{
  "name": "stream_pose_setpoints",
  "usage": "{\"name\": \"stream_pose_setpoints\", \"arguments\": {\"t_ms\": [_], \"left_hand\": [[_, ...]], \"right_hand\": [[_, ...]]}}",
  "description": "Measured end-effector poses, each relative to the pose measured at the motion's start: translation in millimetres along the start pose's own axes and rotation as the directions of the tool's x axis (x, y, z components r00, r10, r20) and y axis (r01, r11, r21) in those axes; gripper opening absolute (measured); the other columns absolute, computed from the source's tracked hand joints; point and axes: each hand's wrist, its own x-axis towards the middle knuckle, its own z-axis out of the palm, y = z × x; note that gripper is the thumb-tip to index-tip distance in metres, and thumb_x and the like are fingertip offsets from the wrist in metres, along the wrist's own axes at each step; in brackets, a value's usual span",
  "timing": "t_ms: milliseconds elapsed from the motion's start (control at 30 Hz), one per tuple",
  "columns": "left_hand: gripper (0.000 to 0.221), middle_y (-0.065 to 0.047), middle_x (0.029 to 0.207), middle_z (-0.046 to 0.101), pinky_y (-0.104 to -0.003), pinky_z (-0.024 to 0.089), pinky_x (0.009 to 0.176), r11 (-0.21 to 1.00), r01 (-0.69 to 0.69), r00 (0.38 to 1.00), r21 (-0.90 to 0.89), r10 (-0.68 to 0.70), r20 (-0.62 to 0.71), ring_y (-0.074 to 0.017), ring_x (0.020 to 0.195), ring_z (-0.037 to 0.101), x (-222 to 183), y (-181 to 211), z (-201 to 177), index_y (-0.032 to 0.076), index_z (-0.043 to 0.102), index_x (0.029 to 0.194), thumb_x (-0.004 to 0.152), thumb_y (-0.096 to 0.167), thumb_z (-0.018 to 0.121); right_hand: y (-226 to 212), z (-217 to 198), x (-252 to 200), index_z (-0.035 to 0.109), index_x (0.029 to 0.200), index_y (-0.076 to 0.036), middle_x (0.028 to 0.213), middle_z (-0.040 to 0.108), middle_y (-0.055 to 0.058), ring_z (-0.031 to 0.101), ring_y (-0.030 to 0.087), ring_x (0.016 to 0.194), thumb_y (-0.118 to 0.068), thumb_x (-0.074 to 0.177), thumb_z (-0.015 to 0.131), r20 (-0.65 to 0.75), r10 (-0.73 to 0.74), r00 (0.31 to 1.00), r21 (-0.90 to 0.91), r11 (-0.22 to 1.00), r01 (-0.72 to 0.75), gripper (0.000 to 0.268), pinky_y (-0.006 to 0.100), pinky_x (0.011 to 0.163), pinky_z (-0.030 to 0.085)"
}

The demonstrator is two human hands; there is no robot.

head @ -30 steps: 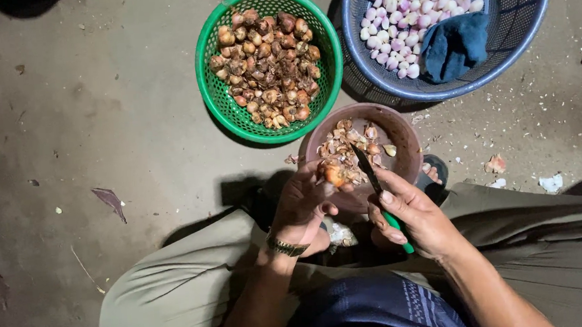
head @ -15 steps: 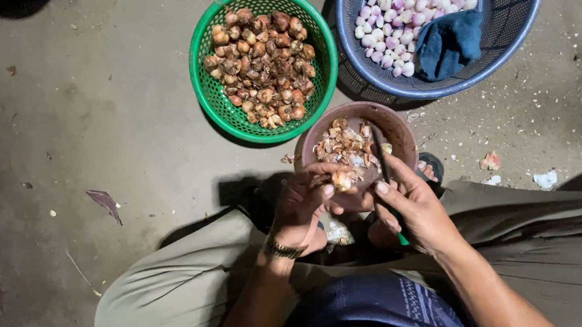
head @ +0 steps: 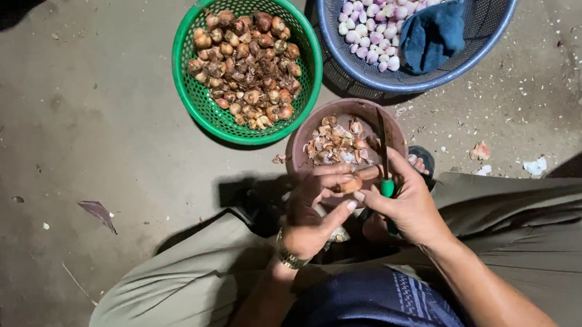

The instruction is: Peeling and trimming shallots using a small knife

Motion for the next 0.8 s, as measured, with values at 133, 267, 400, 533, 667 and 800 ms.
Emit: {"name": "stream_pose_setpoints", "arguments": {"t_ms": [133,267,400,533,667,800], "left_hand": [[0.031,-0.018,0.109,0.074,-0.035,0.064,0.065,0.996,0.034,0.996,0.082,-0.026,-0.088,-0.0302,0.088,0.075,1.8,-4.8,-1.8,0.009,0.076,0.111,0.080,0.004,0.079],[0.037,-0.010,0.098,0.074,-0.033,0.063,0.056,0.898,-0.174,0.975,0.404,0.216,-0.061,-0.0281,0.080,0.074,-0.9,-7.3,3.6,0.013,0.073,0.107,0.072,0.003,0.075],[0.037,0.000,0.093,0.069,-0.028,0.062,0.064,0.756,-0.281,0.900,0.592,0.422,-0.112,-0.0199,0.077,0.073,-0.9,-16.2,19.4,0.018,0.071,0.103,0.069,0.005,0.069],[0.035,0.003,0.091,0.068,-0.029,0.062,0.069,0.671,-0.321,0.881,0.668,0.471,-0.049,-0.0168,0.079,0.073,-3.7,-28.2,18.9,0.019,0.071,0.101,0.068,0.009,0.068],[0.034,0.002,0.089,0.068,-0.027,0.062,0.070,0.664,-0.314,0.865,0.678,0.495,-0.084,-0.0161,0.076,0.073,-2.6,-18.4,25.1,0.019,0.071,0.099,0.067,0.008,0.068],[0.035,-0.001,0.088,0.071,-0.029,0.062,0.069,0.688,-0.338,0.857,0.642,0.507,-0.092,-0.0187,0.076,0.074,-2.2,-18.7,25.9,0.017,0.073,0.099,0.067,0.004,0.068]], "right_hand": [[-4.9,0.9,-4.6,0.044,0.153,-0.010,0.094,0.075,0.018,0.054,0.004,0.048,0.012,0.069,0.081,0.012,-0.045,0.999,-0.089,0.995,0.046,0.094,0.016,0.043,0.047],[-9.7,0.2,-5.2,0.044,0.150,-0.001,0.113,0.071,0.018,0.065,0.016,0.084,0.003,0.071,0.080,0.018,-0.158,0.987,-0.415,0.897,0.151,0.088,0.026,0.073,0.052],[-14.1,7.3,-2.8,0.049,0.152,-0.008,0.094,0.079,0.017,0.068,0.018,0.070,-0.005,0.066,0.086,0.050,-0.222,0.974,-0.534,0.818,0.214,0.093,0.030,0.065,0.055],[1.1,1.0,-0.6,0.050,0.150,-0.007,0.112,0.072,0.025,0.064,0.024,0.088,-0.012,0.063,0.089,0.012,-0.150,0.989,-0.566,0.814,0.130,0.096,0.043,0.081,0.054],[8.5,-5.0,1.6,0.046,0.150,-0.006,0.086,0.076,0.018,0.067,0.015,0.060,0.007,0.065,0.081,0.025,-0.004,1.000,-0.313,0.950,0.011,0.093,0.028,0.060,0.059],[-0.1,3.1,1.8,0.053,0.147,-0.009,0.080,0.074,0.016,0.066,0.014,0.059,0.006,0.062,0.081,-0.014,-0.011,1.000,-0.384,0.923,0.005,0.091,0.026,0.056,0.057]]}}
